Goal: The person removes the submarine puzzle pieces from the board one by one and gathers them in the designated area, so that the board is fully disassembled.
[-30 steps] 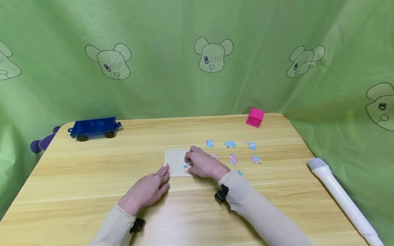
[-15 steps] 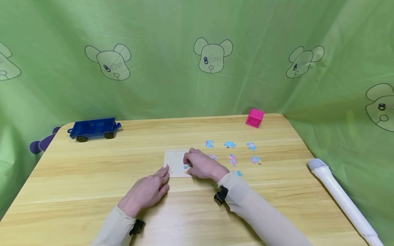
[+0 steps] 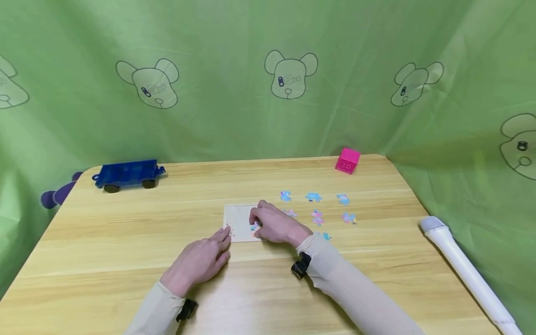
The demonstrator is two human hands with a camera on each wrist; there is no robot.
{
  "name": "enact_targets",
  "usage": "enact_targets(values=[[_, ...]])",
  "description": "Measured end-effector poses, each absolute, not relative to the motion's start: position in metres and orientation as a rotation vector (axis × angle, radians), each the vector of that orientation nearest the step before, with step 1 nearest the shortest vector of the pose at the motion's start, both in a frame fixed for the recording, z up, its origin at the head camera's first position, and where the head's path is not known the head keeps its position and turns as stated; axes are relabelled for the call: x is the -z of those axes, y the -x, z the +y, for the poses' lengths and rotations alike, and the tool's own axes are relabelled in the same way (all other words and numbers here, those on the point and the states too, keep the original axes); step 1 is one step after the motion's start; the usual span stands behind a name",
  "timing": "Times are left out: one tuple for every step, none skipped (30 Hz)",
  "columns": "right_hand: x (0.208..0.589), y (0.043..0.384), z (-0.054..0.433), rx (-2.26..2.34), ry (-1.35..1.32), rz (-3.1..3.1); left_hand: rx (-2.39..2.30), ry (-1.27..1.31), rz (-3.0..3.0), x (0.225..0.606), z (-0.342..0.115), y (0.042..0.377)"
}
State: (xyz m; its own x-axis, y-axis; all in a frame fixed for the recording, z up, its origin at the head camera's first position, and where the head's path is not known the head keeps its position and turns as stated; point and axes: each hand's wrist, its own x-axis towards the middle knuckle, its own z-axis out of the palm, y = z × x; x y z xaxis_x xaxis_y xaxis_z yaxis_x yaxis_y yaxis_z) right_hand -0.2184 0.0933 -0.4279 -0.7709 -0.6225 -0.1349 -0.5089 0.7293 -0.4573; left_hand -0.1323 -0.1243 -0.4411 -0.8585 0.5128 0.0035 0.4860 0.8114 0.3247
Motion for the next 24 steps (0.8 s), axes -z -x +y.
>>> enact_targets(values=[[0.428, 0.218, 0.094, 0.59, 0.892, 2.652, -0.481, -0.802, 2.912, 0.441, -0.124, 0.132], [0.429, 0.218, 0.094, 0.597, 0.9, 2.651, -0.476, -0.8, 2.914, 0.441, -0.124, 0.132], [0.429, 0.218, 0.095, 0.604, 0.907, 2.65, -0.472, -0.798, 2.916, 0.44, -0.123, 0.132], [0.43, 0.218, 0.095, 0.609, 0.914, 2.649, -0.468, -0.793, 2.916, 0.44, -0.123, 0.131], [0.43, 0.217, 0.095, 0.617, 0.921, 2.647, -0.464, -0.79, 2.917, 0.44, -0.123, 0.131], [0.43, 0.217, 0.096, 0.628, 0.926, 2.644, -0.461, -0.786, 2.917, 0.441, -0.122, 0.131], [0.43, 0.217, 0.096, 0.64, 0.933, 2.64, -0.46, -0.781, 2.915, 0.44, -0.122, 0.131], [0.43, 0.217, 0.097, 0.651, 0.938, 2.636, -0.458, -0.778, 2.915, 0.441, -0.122, 0.13], [0.43, 0.217, 0.097, 0.668, 0.941, 2.631, -0.455, -0.774, 2.914, 0.441, -0.121, 0.13], [0.43, 0.217, 0.098, 0.686, 0.948, 2.625, -0.455, -0.771, 2.911, 0.441, -0.121, 0.13], [0.43, 0.217, 0.099, 0.703, 0.953, 2.618, -0.457, -0.772, 2.911, 0.441, -0.121, 0.13], [0.43, 0.218, 0.099, 0.721, 0.956, 2.612, -0.462, -0.772, 2.909, 0.441, -0.121, 0.129], [0.429, 0.218, 0.1, 0.742, 0.964, 2.606, -0.466, -0.774, 2.908, 0.441, -0.12, 0.129], [0.429, 0.218, 0.101, 0.759, 0.97, 2.599, -0.471, -0.776, 2.909, 0.441, -0.12, 0.129], [0.428, 0.218, 0.103, 0.779, 0.974, 2.59, -0.475, -0.778, 2.909, 0.441, -0.12, 0.129], [0.427, 0.218, 0.104, 0.799, 0.971, 2.583, -0.478, -0.779, 2.911, 0.441, -0.12, 0.129], [0.425, 0.218, 0.105, 0.815, 0.964, 2.577, -0.482, -0.78, 2.913, 0.441, -0.12, 0.129], [0.424, 0.218, 0.107, 0.836, 0.959, 2.567, -0.488, -0.779, 2.913, 0.441, -0.12, 0.129], [0.422, 0.217, 0.108, 0.856, 0.954, 2.556, -0.491, -0.776, 2.914, 0.441, -0.12, 0.129], [0.42, 0.217, 0.11, 0.873, 0.945, 2.546, -0.495, -0.774, 2.915, 0.441, -0.12, 0.129], [0.418, 0.217, 0.112, 0.891, 0.936, 2.537, -0.497, -0.772, 2.916, 0.441, -0.12, 0.129], [0.418, 0.217, 0.114, 0.905, 0.936, 2.529, -0.501, -0.77, 2.916, 0.441, -0.12, 0.129], [0.417, 0.217, 0.116, 0.916, 0.943, 2.522, -0.505, -0.769, 2.915, 0.441, -0.12, 0.128], [0.417, 0.217, 0.118, 0.926, 0.95, 2.513, -0.507, -0.767, 2.914, 0.441, -0.12, 0.128]])
